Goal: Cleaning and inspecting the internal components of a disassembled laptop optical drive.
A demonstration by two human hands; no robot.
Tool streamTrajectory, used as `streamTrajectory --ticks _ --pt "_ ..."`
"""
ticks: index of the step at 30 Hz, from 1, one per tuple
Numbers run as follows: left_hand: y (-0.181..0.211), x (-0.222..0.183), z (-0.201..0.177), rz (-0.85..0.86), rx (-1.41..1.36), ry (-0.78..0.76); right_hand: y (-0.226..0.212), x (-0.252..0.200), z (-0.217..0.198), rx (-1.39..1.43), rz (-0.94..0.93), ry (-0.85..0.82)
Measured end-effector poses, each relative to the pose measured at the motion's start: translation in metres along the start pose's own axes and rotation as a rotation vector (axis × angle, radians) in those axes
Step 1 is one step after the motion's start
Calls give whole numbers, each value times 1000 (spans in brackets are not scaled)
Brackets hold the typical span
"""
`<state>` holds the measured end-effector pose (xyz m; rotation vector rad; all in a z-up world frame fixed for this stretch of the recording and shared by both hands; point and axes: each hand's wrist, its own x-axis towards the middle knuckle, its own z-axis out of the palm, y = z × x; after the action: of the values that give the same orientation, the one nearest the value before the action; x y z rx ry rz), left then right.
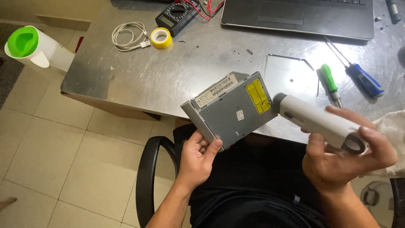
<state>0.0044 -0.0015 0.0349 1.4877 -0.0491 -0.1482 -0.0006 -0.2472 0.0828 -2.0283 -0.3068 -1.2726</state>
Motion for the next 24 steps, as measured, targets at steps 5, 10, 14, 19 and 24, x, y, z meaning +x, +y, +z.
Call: streamTrajectory --ticks 5,10,14,19,24 --pt "0 3 3 146 244 92 -1 -16 -8 230 -57 -177" --pt "13 15 -6 828 553 58 15 -5 -21 431 622 60" --pt "32 31 -16 1187 726 -101 54 -6 -40 518 970 344" --pt "44 54 -28 1357 918 -143 59 -12 -53 498 986 317" --pt "34 60 -36 1343 999 -187 49 -25 -54 459 912 147"
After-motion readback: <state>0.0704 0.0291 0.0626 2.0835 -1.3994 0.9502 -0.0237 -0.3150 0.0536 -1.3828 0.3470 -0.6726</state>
